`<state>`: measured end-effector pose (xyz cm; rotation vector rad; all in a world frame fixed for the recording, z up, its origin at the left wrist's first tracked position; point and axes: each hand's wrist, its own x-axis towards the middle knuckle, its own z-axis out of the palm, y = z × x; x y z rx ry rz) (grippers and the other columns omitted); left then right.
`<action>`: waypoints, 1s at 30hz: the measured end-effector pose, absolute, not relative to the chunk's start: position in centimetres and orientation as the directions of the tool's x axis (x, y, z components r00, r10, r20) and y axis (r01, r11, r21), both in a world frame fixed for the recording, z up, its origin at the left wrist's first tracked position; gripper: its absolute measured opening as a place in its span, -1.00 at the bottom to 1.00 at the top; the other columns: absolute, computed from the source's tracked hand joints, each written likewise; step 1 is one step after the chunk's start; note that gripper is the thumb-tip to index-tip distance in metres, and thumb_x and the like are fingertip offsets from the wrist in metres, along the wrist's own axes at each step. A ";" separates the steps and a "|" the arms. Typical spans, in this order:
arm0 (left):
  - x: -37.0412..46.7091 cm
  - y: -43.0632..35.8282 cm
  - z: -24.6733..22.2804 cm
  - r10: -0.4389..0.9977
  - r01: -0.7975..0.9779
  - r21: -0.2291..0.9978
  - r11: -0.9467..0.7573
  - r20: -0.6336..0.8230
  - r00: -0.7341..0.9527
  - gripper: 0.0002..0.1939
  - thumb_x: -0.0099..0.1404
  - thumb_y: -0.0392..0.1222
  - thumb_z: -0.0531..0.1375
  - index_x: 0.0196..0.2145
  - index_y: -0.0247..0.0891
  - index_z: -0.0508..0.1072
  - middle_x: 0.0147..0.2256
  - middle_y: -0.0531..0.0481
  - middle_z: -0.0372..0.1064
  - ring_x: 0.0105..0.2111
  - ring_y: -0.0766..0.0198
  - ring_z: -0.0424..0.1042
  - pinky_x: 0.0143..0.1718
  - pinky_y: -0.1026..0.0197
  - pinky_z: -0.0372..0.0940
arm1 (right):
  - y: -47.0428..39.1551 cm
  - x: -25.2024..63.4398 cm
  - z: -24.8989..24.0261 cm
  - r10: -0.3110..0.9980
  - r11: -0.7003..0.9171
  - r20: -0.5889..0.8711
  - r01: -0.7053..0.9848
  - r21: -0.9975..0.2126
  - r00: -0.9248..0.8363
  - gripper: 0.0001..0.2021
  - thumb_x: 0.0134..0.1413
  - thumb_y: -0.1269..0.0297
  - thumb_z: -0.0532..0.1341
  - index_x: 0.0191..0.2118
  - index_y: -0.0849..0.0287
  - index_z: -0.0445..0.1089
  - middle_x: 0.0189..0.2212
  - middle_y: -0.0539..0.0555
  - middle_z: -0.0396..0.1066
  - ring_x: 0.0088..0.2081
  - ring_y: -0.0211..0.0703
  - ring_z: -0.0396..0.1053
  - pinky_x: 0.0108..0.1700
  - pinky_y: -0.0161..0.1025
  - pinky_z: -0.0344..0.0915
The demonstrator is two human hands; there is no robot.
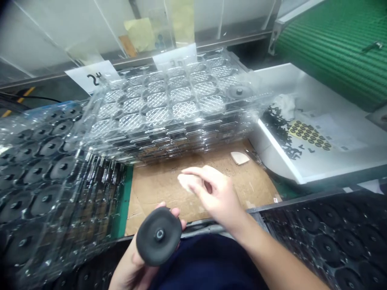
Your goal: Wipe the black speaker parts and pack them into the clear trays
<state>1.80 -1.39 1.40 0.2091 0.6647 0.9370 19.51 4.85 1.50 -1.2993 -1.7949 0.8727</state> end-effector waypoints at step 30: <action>1.7 -1.6 0.8 0.819 -0.701 0.445 0.557 -0.432 0.377 -0.35 -0.22 -0.03 0.40 -0.09 -0.10 0.43 -0.07 -0.05 0.43 -0.07 0.06 0.39 0.04 0.12 0.21 | 2.7 20.0 0.3 0.965 0.252 0.173 0.514 -0.820 -0.197 -0.77 0.21 0.33 0.03 -0.05 0.03 0.29 -0.17 0.02 0.41 -0.20 -0.21 0.36 -0.22 -0.29 0.27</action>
